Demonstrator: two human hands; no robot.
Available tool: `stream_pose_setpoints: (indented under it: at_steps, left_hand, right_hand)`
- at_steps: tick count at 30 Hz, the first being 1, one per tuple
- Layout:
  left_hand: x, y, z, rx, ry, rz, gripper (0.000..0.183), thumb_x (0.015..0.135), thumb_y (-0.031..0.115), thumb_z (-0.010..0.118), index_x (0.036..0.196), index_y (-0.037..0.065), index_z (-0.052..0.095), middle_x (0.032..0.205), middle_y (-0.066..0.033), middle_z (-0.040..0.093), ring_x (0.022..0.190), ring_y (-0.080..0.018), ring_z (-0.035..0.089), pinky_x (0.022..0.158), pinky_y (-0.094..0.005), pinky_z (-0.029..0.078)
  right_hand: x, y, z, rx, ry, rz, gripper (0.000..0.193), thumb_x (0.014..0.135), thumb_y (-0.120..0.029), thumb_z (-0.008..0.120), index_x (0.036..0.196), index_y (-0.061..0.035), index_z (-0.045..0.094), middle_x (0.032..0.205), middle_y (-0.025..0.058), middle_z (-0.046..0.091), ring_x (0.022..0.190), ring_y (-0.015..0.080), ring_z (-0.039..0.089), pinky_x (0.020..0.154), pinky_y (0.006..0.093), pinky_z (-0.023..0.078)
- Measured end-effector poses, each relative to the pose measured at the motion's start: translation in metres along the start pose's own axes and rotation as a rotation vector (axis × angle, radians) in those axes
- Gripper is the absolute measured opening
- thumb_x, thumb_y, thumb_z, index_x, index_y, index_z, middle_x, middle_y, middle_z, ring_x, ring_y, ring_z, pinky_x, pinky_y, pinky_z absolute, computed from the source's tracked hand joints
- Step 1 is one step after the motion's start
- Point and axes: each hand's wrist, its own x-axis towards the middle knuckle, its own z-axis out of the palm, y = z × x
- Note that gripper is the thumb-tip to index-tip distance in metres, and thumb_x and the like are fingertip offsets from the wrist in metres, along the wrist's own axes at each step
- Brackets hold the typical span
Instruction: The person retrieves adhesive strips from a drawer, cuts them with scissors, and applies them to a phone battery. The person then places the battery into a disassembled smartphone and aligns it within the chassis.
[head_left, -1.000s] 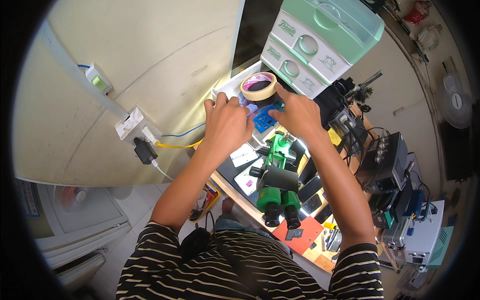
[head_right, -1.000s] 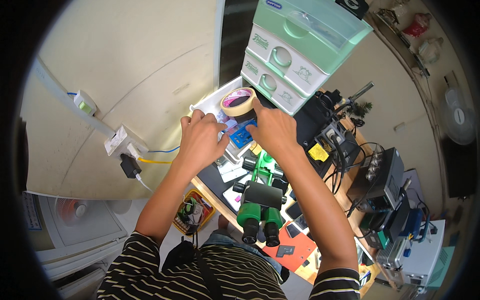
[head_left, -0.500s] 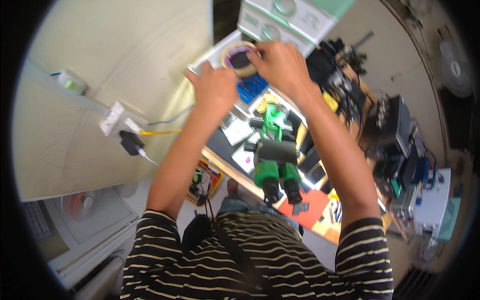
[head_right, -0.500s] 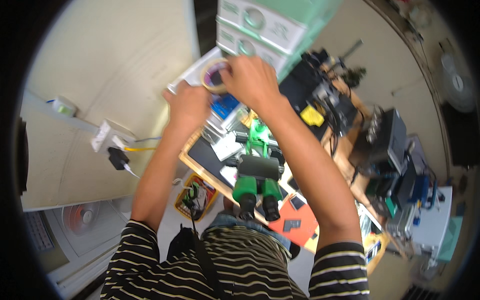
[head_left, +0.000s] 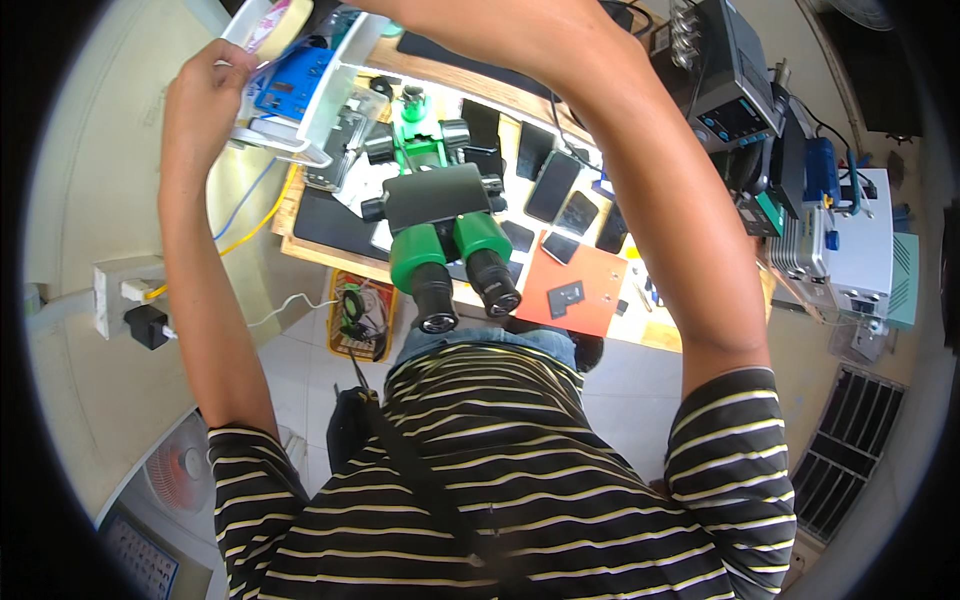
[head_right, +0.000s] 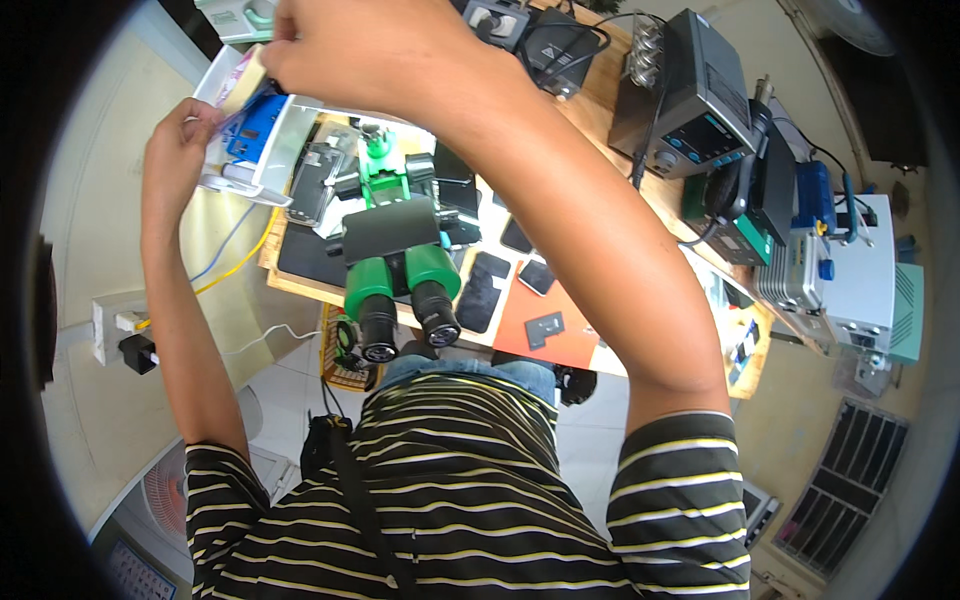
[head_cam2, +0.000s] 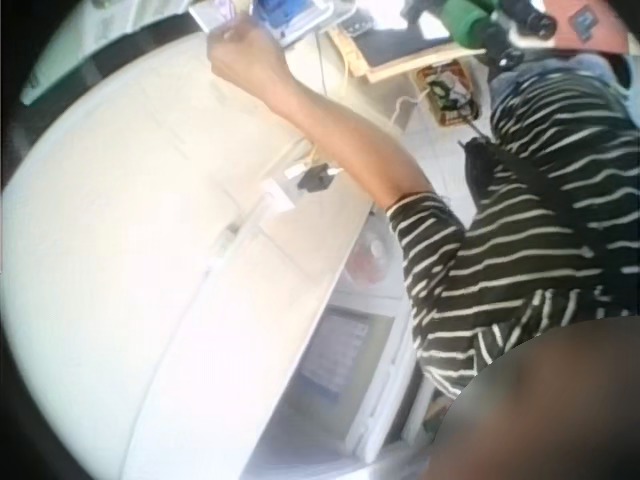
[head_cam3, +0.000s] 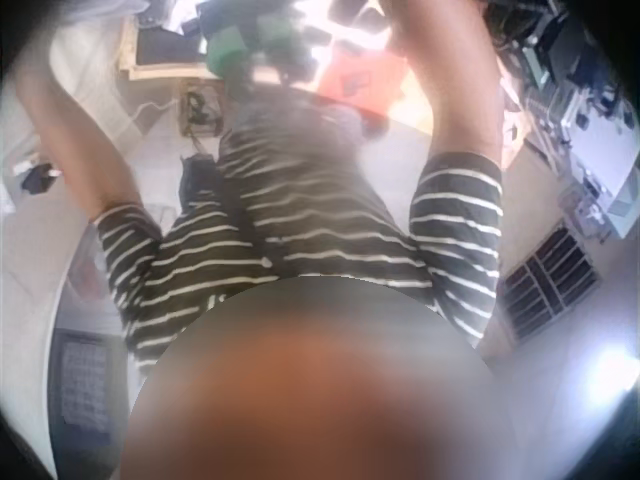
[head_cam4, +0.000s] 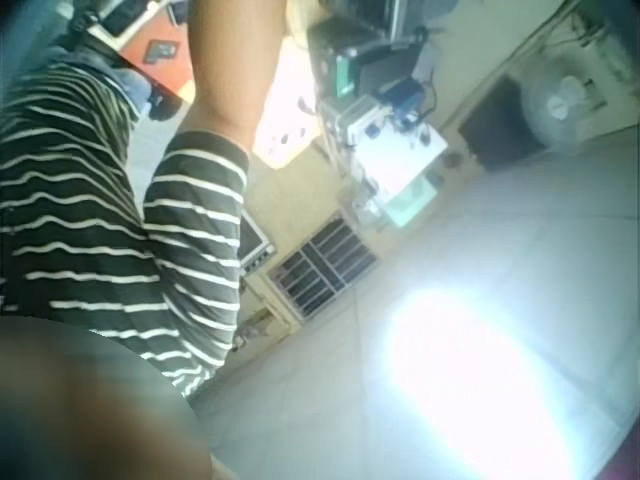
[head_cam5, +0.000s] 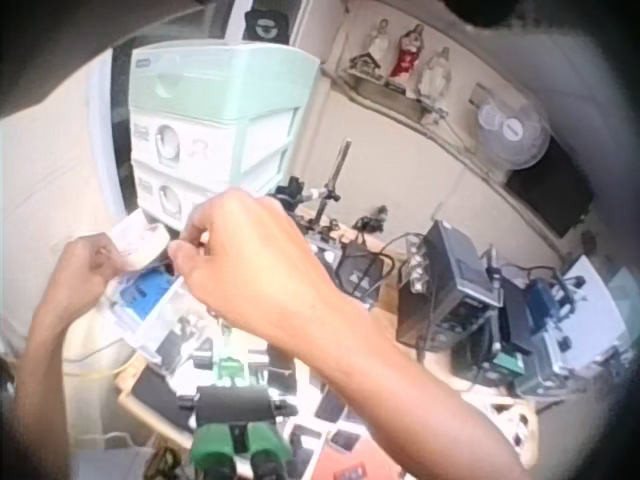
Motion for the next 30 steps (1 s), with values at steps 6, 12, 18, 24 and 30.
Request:
stream_pose_setpoints:
  at_steps: [6,12,18,24,30]
  left_hand:
    - [-0.007,0.009,-0.014,-0.314,0.126,-0.050,0.010,0.101,0.015,0.063,0.099,0.005,0.066,0.079,-0.0035,0.071,0.065,-0.0081,0.061,0.058,-0.0266,0.056]
    - [-0.011,0.017,-0.039,-0.663,0.204,-0.141,0.021,0.100,0.022,0.066,0.102,0.001,0.067,0.080,-0.0101,0.072,0.061,-0.0133,0.067,0.041,-0.0264,0.051]
    - [-0.023,0.013,-0.050,-0.869,0.136,-0.093,0.029,0.104,0.030,0.061,0.105,0.001,0.063,0.080,-0.0066,0.069,0.064,-0.0150,0.071,0.039,-0.0238,0.048]
    - [-0.032,0.008,-0.056,-1.071,0.040,-0.010,0.029,0.106,0.032,0.058,0.104,0.003,0.064,0.077,-0.0026,0.068,0.058,-0.0100,0.066,0.039,-0.0221,0.045]
    - [-0.028,0.010,-0.045,-0.942,0.301,-0.037,0.026,0.103,0.028,0.063,0.103,0.003,0.069,0.074,-0.0035,0.068,0.049,-0.0064,0.056,0.039,-0.0231,0.042]
  right_hand:
    - [-0.011,0.006,0.013,-0.141,0.120,0.081,0.027,0.089,-0.027,0.073,0.095,-0.0008,0.077,0.062,0.0081,0.060,0.056,0.0142,0.053,0.056,0.0343,0.042]
    - [-0.006,0.002,0.028,0.033,0.107,0.092,0.025,0.091,-0.021,0.072,0.099,0.0027,0.075,0.071,0.0091,0.070,0.059,0.0104,0.057,0.057,0.0309,0.046]
    - [0.010,0.011,0.049,0.215,0.040,0.206,0.029,0.085,-0.017,0.072,0.108,0.0008,0.075,0.091,0.0172,0.075,0.078,0.0263,0.072,0.079,0.0370,0.055]
    - [0.026,0.007,0.067,0.650,-0.061,0.258,0.050,0.091,-0.019,0.076,0.130,0.0074,0.061,0.111,0.0100,0.073,0.098,0.0148,0.067,0.084,0.0289,0.052]
    - [0.040,0.006,0.067,0.533,-0.105,0.229,0.036,0.091,-0.015,0.074,0.121,0.0046,0.068,0.101,0.0085,0.075,0.088,0.0144,0.070,0.078,0.0272,0.051]
